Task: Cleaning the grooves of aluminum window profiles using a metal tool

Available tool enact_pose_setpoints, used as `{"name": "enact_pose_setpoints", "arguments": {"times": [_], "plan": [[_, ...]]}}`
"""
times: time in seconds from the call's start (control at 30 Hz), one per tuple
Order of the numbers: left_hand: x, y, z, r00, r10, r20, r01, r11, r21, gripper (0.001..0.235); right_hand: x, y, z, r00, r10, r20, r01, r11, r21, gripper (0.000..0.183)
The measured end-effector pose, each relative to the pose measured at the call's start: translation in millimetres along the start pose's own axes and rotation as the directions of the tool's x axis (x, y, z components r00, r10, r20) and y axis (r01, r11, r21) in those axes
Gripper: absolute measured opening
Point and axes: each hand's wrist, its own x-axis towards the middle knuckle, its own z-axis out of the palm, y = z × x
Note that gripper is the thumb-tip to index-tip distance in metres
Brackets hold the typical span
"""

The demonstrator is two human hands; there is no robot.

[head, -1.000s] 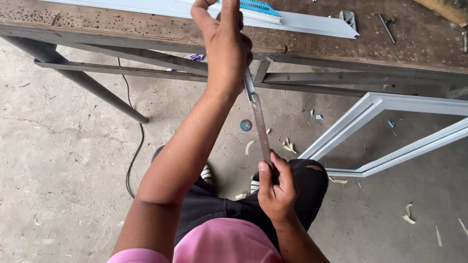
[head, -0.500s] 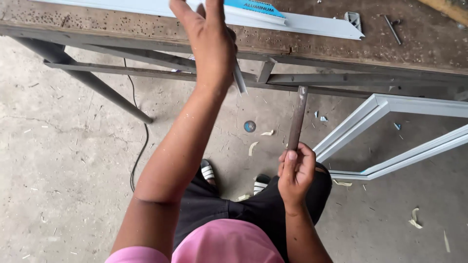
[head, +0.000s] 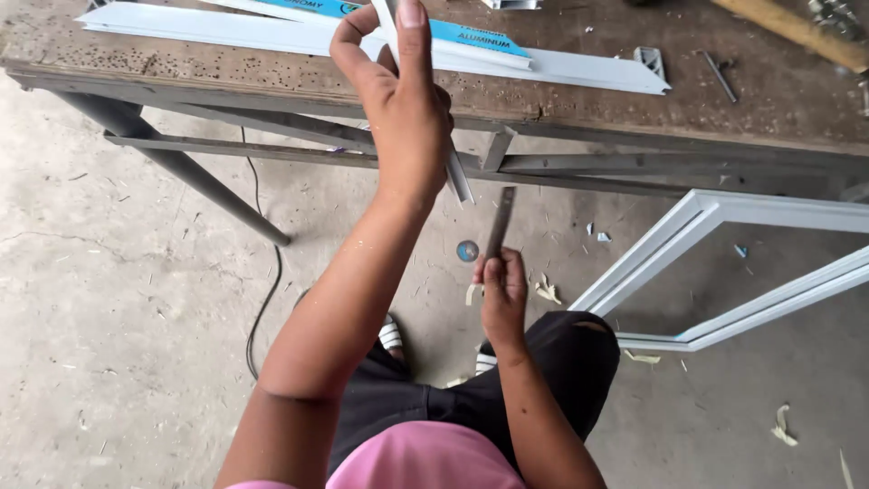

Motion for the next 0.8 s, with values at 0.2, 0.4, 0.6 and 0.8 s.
{"name": "enact_pose_setpoints", "arguments": {"times": [0.2, 0.4, 0.6, 0.8], "plan": [[-6, -19, 5, 0.994, -0.062, 0.086, 0.076, 0.982, -0.172, 0.041, 44, -77, 41, 0.970, -0.215, 0.112, 0.191, 0.962, 0.194, 0.024], [9, 11, -17, 0.935, 0.161, 0.316, -0.114, 0.980, -0.160, 0.043, -17, 13, -4, 0.984, 0.176, 0.012, -0.177, 0.983, 0.042, 0.017], [-25, -30, 8, 0.962, -0.221, 0.158, 0.246, 0.955, -0.163, 0.049, 23, -65, 21, 0.953, -0.277, 0.121, 0.234, 0.929, 0.288, 0.025], [35, -5, -38, 0.883, 0.133, 0.451, -0.158, 0.987, 0.019, 0.040, -12, 25, -35, 0.989, 0.131, 0.066, -0.130, 0.991, -0.025, 0.031]]}}
